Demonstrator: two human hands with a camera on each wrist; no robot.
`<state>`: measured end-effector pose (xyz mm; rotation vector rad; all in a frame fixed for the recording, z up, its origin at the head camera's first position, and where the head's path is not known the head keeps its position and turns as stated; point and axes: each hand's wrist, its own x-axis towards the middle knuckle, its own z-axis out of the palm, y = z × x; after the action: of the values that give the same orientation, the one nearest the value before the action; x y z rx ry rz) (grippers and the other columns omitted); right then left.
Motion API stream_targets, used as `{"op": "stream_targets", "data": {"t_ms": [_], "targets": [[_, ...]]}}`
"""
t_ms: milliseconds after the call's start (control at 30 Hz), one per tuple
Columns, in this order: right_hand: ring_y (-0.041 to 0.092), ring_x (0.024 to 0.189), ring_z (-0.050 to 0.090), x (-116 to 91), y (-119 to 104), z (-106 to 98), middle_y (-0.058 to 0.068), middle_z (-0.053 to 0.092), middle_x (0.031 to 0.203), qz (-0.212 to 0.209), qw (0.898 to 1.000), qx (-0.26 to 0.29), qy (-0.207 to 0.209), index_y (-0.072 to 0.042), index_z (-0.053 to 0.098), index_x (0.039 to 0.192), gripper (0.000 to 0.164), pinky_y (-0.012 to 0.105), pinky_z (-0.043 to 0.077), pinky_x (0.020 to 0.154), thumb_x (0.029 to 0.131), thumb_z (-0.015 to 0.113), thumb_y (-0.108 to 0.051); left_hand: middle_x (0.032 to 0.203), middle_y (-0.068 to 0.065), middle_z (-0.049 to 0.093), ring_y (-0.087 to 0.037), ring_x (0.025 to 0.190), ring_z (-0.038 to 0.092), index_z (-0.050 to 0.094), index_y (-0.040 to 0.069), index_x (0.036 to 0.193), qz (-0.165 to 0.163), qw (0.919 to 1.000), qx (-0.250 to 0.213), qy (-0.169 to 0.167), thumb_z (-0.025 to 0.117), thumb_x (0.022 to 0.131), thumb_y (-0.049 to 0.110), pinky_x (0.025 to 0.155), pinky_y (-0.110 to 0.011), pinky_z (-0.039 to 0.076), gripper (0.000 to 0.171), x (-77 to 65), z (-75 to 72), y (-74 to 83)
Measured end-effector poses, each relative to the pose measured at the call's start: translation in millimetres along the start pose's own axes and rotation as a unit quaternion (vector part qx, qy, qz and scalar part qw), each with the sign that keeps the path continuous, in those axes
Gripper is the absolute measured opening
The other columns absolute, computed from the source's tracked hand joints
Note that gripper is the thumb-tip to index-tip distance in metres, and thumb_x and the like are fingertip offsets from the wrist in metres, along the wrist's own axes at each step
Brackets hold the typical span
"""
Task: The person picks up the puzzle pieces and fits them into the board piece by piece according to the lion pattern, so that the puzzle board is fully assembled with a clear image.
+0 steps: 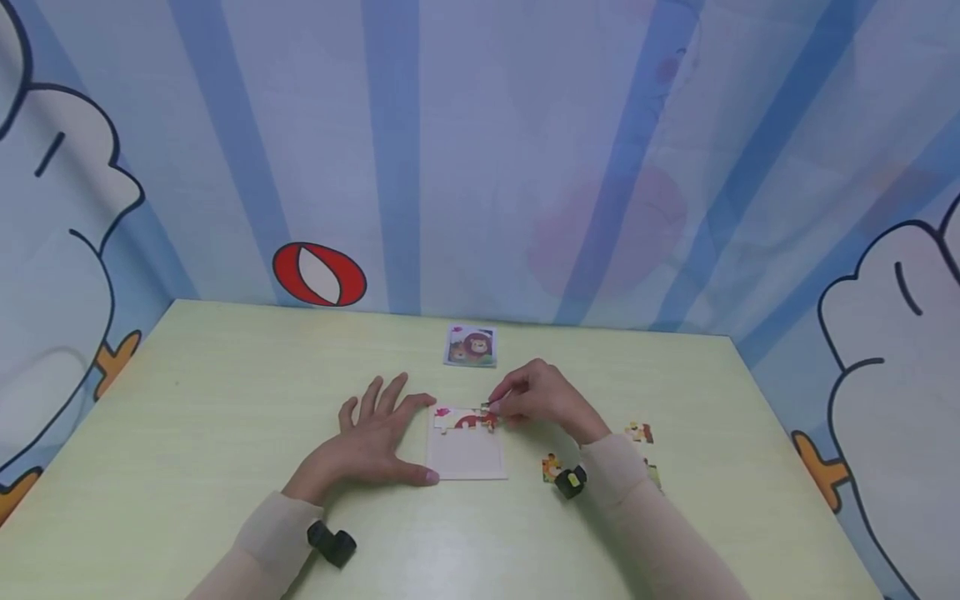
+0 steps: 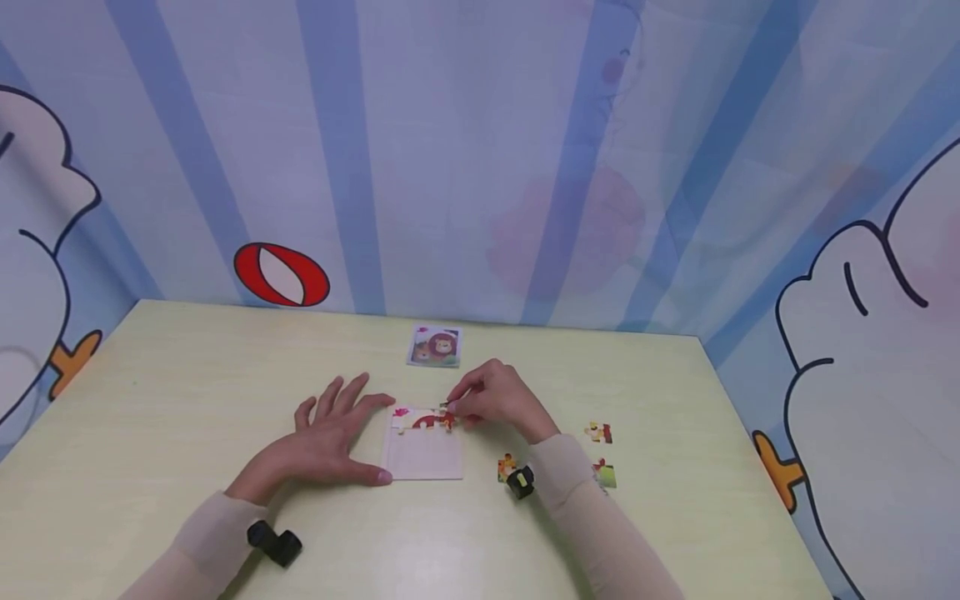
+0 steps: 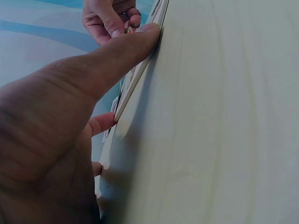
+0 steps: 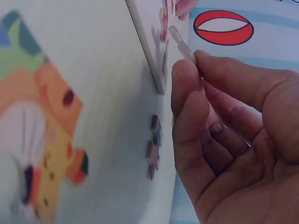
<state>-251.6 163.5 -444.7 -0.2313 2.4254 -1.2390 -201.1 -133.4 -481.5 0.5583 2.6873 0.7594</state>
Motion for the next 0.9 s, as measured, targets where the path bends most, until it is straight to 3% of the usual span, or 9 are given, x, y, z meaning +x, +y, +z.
{"op": "stream_targets", "data": {"t_ms": [300, 633, 900], "targets": [[0.012, 0.062, 0.071, 6, -1, 11, 0.005, 0.08, 0.078, 0.008, 1.0, -0.011, -0.007, -0.008, 0.084, 0.094, 0.005, 0.026, 0.06, 0.064, 0.094, 0.081, -0.011, 0.182, -0.017, 0.004, -0.051, 0.166, -0.007, 0.04, 0.03, 0.161, -0.005, 1.0, -0.004, -0.003, 0.087, 0.074, 0.068, 0.122, -0.083, -0.002, 0.106, 0.8, 2.3, -0.6], [0.013, 0.057, 0.067, 6, -8, 13, 0.005, 0.074, 0.067, 0.003, 0.996, -0.085, 0.001, -0.013, 0.081, 0.09, 0.005, 0.025, 0.051, 0.059, 0.094, 0.082, -0.016, 0.183, -0.017, 0.003, -0.051, 0.166, -0.006, 0.039, 0.031, 0.162, -0.008, 0.9999, 0.002, -0.007, 0.087, 0.075, 0.067, 0.123, -0.084, -0.001, 0.106, 0.7, -0.8, 3.4], [0.014, 0.055, 0.065, 8, -9, 14, 0.005, 0.074, 0.066, 0.007, 0.994, -0.109, 0.007, -0.013, 0.079, 0.089, 0.007, 0.025, 0.047, 0.057, 0.094, 0.083, -0.017, 0.183, -0.017, 0.005, -0.052, 0.166, -0.005, 0.039, 0.031, 0.162, -0.009, 0.9999, 0.008, -0.003, 0.087, 0.074, 0.068, 0.123, -0.084, 0.0, 0.106, 1.0, -0.4, 2.1]]}}
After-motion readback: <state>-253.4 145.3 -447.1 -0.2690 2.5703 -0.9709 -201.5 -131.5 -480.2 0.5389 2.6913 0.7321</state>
